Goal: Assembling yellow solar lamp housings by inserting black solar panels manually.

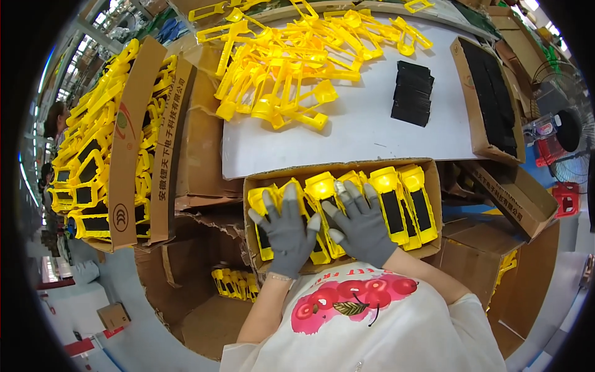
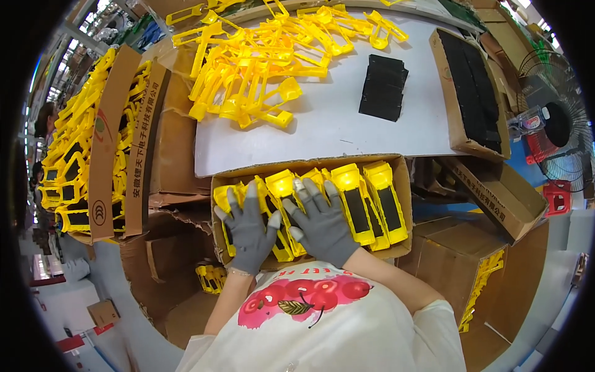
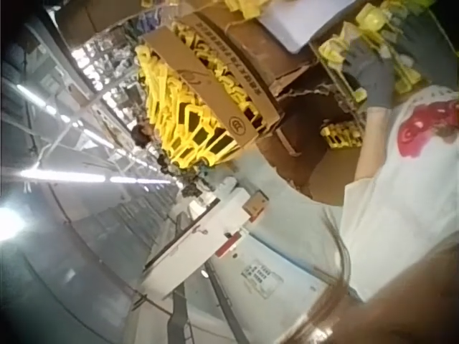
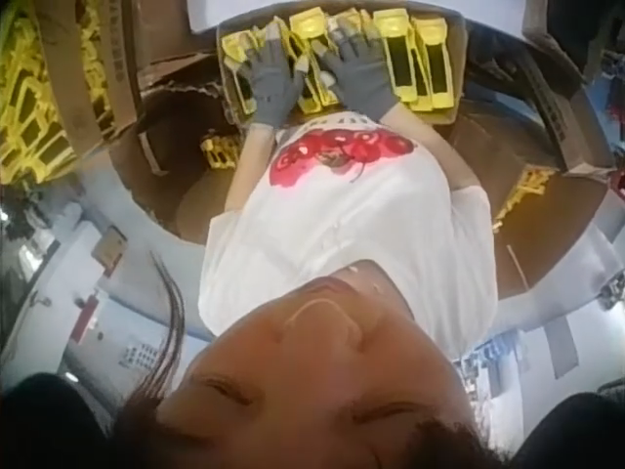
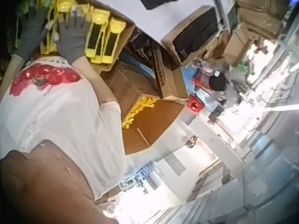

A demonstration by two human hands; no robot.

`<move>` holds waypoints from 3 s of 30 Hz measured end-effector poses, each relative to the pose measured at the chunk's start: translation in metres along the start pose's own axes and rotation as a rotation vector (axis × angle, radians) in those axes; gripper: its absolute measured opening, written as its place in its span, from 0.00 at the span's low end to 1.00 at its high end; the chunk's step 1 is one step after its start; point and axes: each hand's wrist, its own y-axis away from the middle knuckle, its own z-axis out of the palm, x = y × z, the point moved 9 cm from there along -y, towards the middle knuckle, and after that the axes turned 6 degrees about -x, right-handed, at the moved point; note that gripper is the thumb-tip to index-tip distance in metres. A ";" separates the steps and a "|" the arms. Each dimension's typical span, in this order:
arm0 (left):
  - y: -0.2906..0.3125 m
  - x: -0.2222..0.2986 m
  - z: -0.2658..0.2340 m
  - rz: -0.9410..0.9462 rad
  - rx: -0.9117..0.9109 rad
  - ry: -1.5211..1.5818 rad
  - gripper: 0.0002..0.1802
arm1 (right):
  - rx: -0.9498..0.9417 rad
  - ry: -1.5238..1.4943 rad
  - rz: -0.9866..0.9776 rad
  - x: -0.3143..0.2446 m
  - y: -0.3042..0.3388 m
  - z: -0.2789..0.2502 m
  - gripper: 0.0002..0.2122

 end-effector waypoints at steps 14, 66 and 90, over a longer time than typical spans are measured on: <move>-0.007 0.001 -0.041 0.025 0.075 -0.014 0.34 | 0.033 -0.081 0.022 -0.003 -0.002 -0.002 0.25; -0.062 0.061 -0.020 -0.144 -0.468 1.861 0.19 | 0.201 -1.085 0.534 0.107 0.014 -0.114 0.09; -0.048 0.063 -0.031 -0.125 -0.516 1.569 0.12 | 0.276 -0.539 0.309 0.102 0.022 -0.120 0.24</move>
